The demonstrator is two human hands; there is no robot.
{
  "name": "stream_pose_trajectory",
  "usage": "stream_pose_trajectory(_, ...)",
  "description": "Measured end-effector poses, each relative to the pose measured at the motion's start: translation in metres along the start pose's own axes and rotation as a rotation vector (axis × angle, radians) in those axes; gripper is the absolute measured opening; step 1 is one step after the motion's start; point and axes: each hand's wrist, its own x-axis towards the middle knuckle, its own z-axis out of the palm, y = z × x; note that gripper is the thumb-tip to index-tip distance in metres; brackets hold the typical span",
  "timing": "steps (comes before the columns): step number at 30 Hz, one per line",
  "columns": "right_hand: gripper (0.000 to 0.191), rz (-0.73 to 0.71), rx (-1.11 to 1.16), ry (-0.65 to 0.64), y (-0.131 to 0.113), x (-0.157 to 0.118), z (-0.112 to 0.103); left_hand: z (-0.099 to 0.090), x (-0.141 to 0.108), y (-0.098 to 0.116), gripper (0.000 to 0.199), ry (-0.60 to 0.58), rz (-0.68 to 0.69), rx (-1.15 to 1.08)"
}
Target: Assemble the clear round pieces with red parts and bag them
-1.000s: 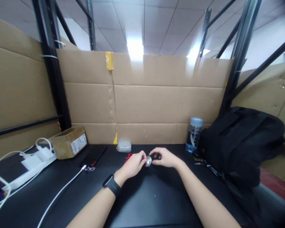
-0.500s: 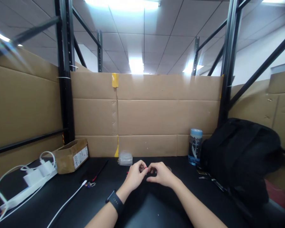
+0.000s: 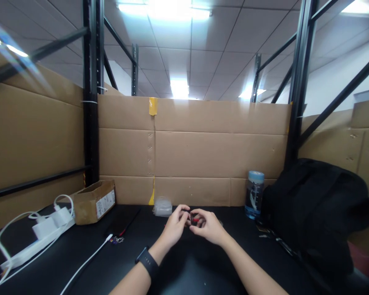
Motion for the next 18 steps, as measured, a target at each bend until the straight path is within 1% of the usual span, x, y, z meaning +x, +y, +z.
stream_pose_trajectory(2,0.048,-0.001,0.048,-0.003,0.002,0.001,-0.003,0.001,0.001,-0.004,0.036,-0.021,0.007,-0.059)
stream_pose_trajectory(5,0.048,-0.026,0.107,-0.034,0.003,0.000,-0.006,0.003,0.002,-0.009,0.039,-0.028,0.036,-0.069)
stream_pose_trajectory(8,0.046,-0.029,0.116,-0.064,0.002,0.000,-0.006,0.004,0.001,-0.013,0.033,-0.048,0.065,-0.036)
stream_pose_trajectory(10,0.044,-0.038,0.086,-0.063,0.002,0.000,-0.004,0.002,0.001,-0.013,0.031,-0.074,0.108,0.046)
stream_pose_trajectory(12,0.041,-0.033,0.063,-0.048,0.004,0.002,-0.005,-0.006,0.001,-0.011,0.030,-0.090,0.182,0.205)
stream_pose_trajectory(15,0.034,0.014,0.052,0.008,0.011,0.004,-0.013,-0.023,0.003,-0.003,0.028,-0.078,0.290,0.454)
stream_pose_trajectory(18,0.032,0.063,-0.023,0.091,0.023,0.005,-0.032,-0.047,0.006,0.006,0.031,-0.045,0.287,0.521)
